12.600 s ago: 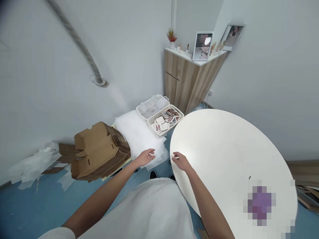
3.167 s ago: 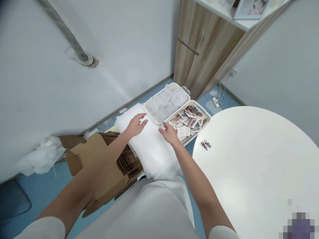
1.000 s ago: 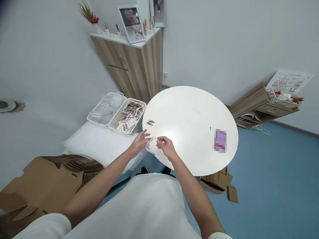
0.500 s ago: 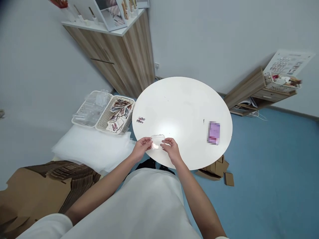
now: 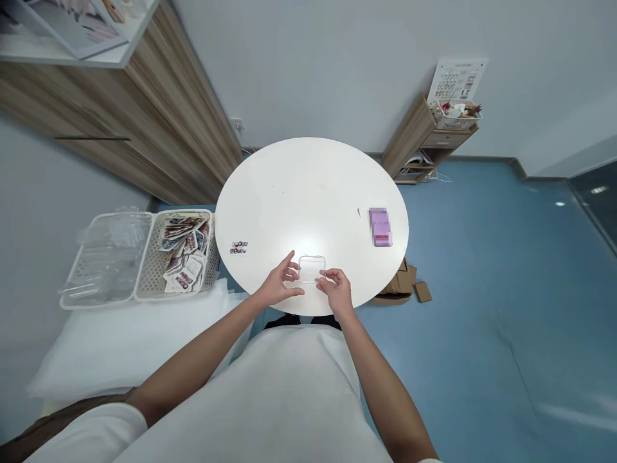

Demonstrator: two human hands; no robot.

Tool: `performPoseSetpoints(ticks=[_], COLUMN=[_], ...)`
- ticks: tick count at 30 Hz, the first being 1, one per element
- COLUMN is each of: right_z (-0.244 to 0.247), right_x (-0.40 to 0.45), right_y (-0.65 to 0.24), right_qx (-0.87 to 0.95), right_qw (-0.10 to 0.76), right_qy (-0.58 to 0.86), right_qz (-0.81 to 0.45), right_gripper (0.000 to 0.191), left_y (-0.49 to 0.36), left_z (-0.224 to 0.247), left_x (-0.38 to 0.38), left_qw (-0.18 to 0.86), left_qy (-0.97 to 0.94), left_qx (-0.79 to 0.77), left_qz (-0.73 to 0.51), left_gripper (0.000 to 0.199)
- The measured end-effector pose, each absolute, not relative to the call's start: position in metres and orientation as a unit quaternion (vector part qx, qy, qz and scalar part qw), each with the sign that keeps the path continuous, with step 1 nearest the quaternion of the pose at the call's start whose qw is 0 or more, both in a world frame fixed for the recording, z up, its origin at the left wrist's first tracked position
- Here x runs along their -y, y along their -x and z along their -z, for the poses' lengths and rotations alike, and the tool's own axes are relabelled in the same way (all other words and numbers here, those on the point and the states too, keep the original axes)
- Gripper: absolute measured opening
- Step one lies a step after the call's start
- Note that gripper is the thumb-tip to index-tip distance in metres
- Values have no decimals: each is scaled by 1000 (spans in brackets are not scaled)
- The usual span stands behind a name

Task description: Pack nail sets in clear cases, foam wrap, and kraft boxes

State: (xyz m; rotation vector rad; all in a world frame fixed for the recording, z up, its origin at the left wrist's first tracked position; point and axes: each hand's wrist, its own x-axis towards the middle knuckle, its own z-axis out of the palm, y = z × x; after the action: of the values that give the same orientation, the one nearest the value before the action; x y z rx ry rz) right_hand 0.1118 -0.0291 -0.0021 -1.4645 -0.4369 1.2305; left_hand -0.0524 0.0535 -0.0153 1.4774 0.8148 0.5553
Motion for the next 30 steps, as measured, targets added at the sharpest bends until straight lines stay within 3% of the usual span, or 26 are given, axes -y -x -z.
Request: performPoseSetpoints(ticks=[5, 11, 16, 30], right_z=[3, -6, -14, -7], right_x=[31, 17, 2, -2], right_y=[-131, -176, -195, -214], right_qx=[240, 436, 495, 522], right_qw=[536, 442, 406, 419], right_qy=[607, 570, 561, 534], right_qz=[-536, -539, -525, -516], right_gripper=[32, 64, 50, 52], left_y=[35, 14, 3, -10], left_z=[12, 2, 0, -10], left_x=[-65, -69, -65, -59], left_qw=[567, 595, 625, 637], left_qy=[-719, -695, -652, -627], left_qx=[-331, -333, -359, -377], left_qz=[-226, -228, -236, -241], left_gripper=[85, 79, 83, 81])
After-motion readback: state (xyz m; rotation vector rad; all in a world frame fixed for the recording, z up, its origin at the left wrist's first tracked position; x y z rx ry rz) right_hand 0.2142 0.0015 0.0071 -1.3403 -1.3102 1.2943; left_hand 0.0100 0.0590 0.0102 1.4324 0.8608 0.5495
